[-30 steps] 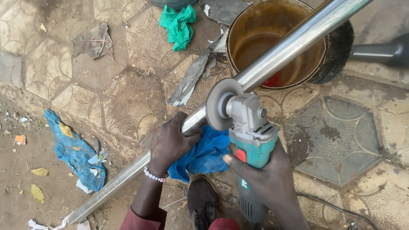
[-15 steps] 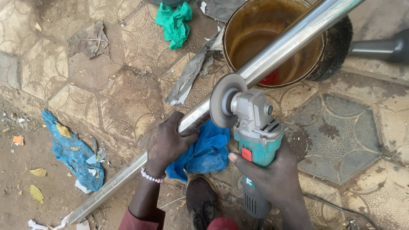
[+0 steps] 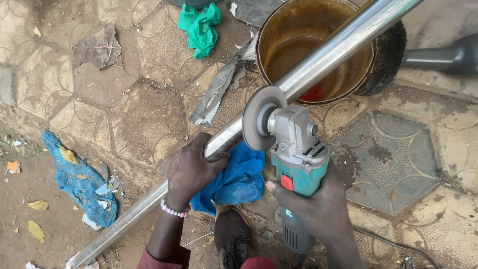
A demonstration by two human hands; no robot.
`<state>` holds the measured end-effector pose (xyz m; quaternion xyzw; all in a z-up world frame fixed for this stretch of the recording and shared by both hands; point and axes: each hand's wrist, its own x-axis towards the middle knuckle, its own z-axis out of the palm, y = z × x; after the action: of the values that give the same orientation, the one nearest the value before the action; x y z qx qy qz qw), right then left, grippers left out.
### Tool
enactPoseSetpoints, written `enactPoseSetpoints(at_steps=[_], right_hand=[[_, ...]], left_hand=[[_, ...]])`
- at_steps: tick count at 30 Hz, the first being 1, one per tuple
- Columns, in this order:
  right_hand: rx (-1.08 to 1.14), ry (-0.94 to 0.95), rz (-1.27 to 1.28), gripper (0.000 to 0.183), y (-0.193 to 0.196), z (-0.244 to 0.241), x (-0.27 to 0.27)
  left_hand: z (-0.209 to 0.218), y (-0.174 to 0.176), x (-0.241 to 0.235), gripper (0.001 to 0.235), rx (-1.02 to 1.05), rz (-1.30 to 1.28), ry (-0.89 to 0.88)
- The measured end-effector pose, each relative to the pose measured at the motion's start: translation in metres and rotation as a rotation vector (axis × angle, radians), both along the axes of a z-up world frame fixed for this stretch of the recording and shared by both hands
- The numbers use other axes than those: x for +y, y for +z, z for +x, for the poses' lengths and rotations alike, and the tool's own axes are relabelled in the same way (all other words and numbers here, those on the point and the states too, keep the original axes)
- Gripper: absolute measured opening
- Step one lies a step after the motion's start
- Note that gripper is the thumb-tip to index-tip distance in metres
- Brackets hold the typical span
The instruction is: Grinding the surface of a metal pipe using a handheld angle grinder
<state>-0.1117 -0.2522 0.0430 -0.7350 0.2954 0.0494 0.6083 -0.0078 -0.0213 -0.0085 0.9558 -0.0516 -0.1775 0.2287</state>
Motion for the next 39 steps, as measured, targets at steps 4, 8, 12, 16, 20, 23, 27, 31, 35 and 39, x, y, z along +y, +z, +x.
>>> enactPoseSetpoints(at_steps=[4, 8, 12, 16, 20, 23, 27, 31, 35, 39], right_hand=[[0.007, -0.001, -0.018, 0.036, -0.002, 0.0, -0.004], [-0.012, 0.017, -0.051, 0.04, -0.003, 0.001, -0.006], [0.185, 0.018, -0.031, 0.066, 0.011, 0.006, -0.001], [0.279, 0.105, -0.108, 0.058, 0.026, 0.01, 0.004], [0.172, 0.06, -0.084, 0.063, 0.021, 0.006, 0.016], [0.139, 0.049, -0.098, 0.061, 0.017, 0.003, 0.019], [0.072, 0.193, -0.474, 0.078, -0.006, -0.006, 0.016], [0.268, 0.172, -0.31, 0.079, 0.023, 0.013, 0.014], [0.513, 0.221, -0.309, 0.066, 0.071, 0.038, 0.006], [0.409, 0.022, -0.306, 0.076, 0.092, 0.061, -0.037]], left_hand=[[0.0, -0.002, 0.0, 0.034, 0.017, 0.05, 0.015], [0.001, -0.003, 0.001, 0.034, -0.009, -0.007, 0.005], [0.0, 0.007, -0.004, 0.034, 0.022, 0.108, 0.02], [0.0, -0.003, 0.0, 0.033, -0.022, 0.012, 0.006], [-0.001, 0.002, -0.001, 0.037, 0.003, 0.057, 0.011], [-0.001, -0.015, 0.005, 0.034, -0.051, -0.051, -0.011], [-0.001, -0.035, 0.011, 0.032, -0.17, -0.255, -0.042], [0.001, 0.006, -0.003, 0.035, -0.007, -0.025, 0.007], [0.002, -0.017, 0.004, 0.036, -0.059, -0.013, -0.013], [-0.002, 0.009, -0.003, 0.032, -0.007, 0.105, 0.004]])
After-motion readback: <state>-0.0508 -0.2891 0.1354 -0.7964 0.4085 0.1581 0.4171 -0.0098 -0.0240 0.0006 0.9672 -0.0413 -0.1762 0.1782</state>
